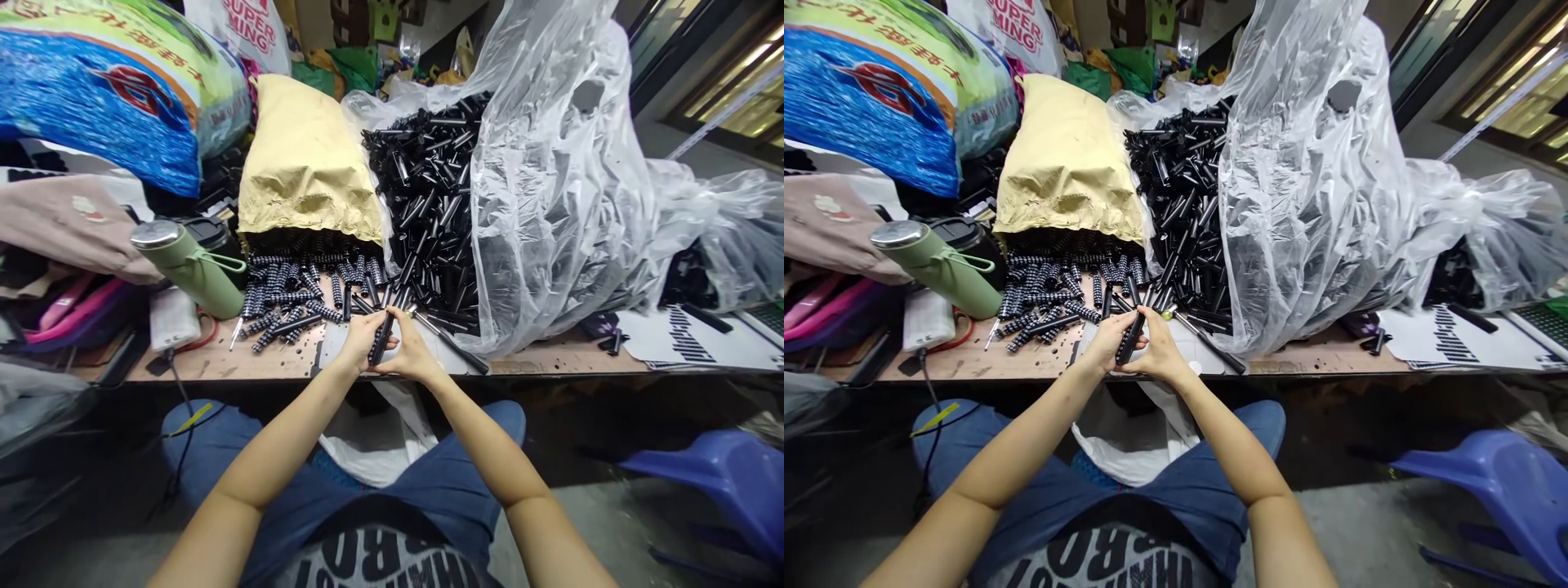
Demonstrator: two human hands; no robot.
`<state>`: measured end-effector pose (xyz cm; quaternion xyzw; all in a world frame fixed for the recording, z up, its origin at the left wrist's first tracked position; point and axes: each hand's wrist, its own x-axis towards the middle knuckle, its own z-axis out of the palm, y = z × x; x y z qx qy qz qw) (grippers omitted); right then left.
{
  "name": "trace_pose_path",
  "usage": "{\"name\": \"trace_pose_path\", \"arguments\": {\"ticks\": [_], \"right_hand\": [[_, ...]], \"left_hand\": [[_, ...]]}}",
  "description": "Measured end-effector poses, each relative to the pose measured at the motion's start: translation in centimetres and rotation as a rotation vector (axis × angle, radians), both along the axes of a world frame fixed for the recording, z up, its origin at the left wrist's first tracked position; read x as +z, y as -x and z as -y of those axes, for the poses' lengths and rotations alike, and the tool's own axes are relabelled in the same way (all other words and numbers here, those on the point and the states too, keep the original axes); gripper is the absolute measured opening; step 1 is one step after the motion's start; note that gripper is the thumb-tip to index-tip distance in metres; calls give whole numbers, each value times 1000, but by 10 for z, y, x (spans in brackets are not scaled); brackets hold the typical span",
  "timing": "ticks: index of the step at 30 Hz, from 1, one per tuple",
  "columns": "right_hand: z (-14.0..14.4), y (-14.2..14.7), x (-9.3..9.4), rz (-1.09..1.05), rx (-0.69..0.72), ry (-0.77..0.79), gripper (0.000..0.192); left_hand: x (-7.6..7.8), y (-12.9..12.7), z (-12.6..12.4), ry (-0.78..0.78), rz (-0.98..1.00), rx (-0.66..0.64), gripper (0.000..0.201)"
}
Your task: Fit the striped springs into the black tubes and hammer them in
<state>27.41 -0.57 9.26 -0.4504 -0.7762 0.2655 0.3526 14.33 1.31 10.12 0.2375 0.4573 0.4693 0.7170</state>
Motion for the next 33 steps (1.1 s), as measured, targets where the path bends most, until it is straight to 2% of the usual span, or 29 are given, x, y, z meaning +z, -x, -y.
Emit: {"name": "trace_pose_path", "arguments": {"ticks": [2, 4, 6, 9, 11, 12, 14, 15, 16, 19, 20, 22, 27, 30, 33], "right_hand": [[-1, 0, -6, 20, 2, 5, 106], [-2, 0, -14, 64, -11, -17, 106], [-2, 0, -27, 122, -61, -48, 106], [4, 1, -46, 242, -173, -46, 91], [6, -3, -54, 341, -221, -7, 82], [6, -8, -55, 386, -207, 14, 83], [2, -22, -53, 449, -91, 15, 86], [-1, -30, -50, 474, -66, 0, 82], [-4, -39, -46, 515, -98, -16, 73], [-11, -62, -38, 693, -446, 3, 29], [-12, -67, -39, 744, -549, 26, 21], [-12, -72, -42, 798, -638, 58, 15], [-11, -69, -47, 830, -654, 65, 14], [-7, -62, -40, 830, -626, 68, 14], [2, -51, -28, 795, -616, 101, 19]], "left_hand": [[-7, 0, -2, 13, -13, -18, 24], [-18, 1, -3, -42, -94, -49, 26], [-33, 1, 0, -241, -317, -68, 27], [-61, -3, 11, -670, -808, -117, 40], [-80, -6, 17, -832, -1075, -182, 51], [-90, -7, 18, -883, -1176, -213, 51], [-106, -5, 16, -990, -1307, -250, 51], [-112, -2, 13, -1049, -1335, -272, 52], [-117, 2, 10, -1109, -1346, -295, 53], [-125, 17, 2, -1281, -1338, -368, 58], [-127, 22, 0, -1323, -1340, -384, 60], [-131, 28, -1, -1371, -1361, -396, 61], [-142, 31, 0, -1405, -1319, -340, 56], [-145, 31, 0, -1438, -1277, -309, 53], [-140, 32, 0, -1450, -1332, -300, 51]]}}
